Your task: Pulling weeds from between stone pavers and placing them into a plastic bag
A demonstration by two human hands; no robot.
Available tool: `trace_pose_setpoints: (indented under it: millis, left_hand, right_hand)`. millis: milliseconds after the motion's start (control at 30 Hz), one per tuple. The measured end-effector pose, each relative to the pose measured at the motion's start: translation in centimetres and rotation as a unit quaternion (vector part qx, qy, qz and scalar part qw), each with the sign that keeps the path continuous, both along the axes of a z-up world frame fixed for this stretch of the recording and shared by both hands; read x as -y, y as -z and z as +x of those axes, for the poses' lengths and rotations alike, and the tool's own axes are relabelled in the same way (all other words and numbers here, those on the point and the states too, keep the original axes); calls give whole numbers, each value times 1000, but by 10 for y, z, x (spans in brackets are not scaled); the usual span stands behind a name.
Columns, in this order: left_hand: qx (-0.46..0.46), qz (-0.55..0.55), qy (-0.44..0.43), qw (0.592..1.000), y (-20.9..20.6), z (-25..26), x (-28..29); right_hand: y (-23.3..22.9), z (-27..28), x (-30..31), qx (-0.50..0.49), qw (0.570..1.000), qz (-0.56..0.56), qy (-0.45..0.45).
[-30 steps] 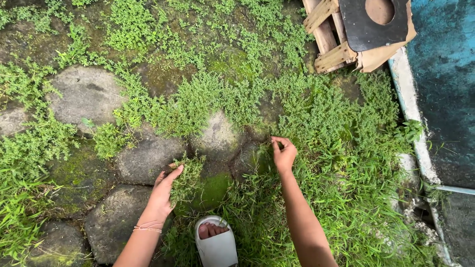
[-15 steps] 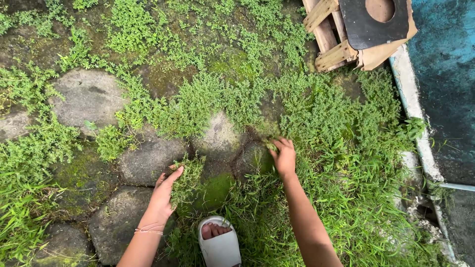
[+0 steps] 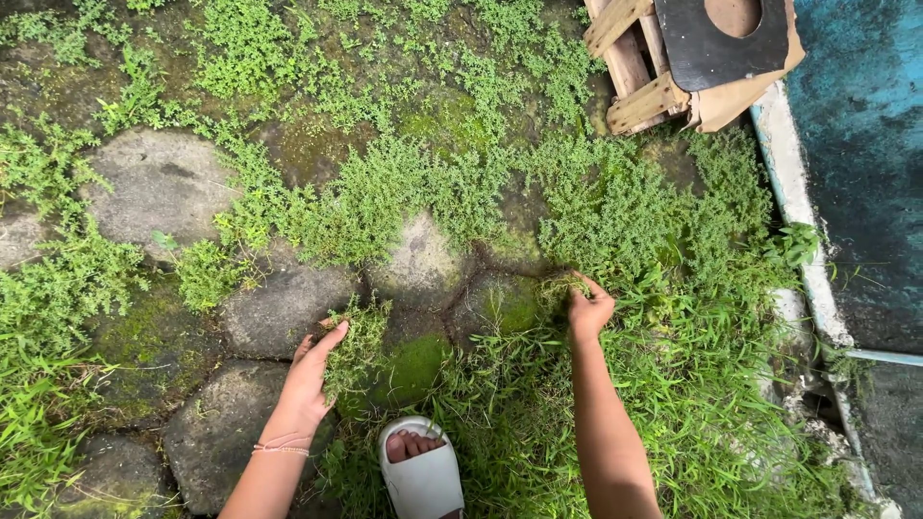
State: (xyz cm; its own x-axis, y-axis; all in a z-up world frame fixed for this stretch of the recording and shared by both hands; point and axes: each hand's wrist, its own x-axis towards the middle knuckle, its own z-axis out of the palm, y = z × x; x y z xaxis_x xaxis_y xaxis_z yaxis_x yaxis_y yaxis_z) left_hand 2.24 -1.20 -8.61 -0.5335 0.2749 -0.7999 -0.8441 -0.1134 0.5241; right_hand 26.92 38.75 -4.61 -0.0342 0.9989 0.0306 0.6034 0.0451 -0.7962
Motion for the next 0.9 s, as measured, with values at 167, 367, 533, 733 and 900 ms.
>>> trace_pose_setpoints:
  millis: [167,367,533,733,900]
  left_hand:
    - [-5,-6,11,1000,2,-4,4]
    - [-6,-5,14,1000,7,2,5]
    - [-18,-9,12,1000,9,1,-5]
    - [-17,-13,4,1000,23,-3,-21]
    - [38,21,17,999,-78,-10,-50]
  right_hand:
    - [10,18,-29,-69,991,72,88]
    - [-34,29,-24,-141,985,92,38]
    - [-84,-7,-27,-216,974,67,5]
    - [-166,-103,15,-364,922,-99,-89]
    - [-173,-176,125,-243,896,-161,-334]
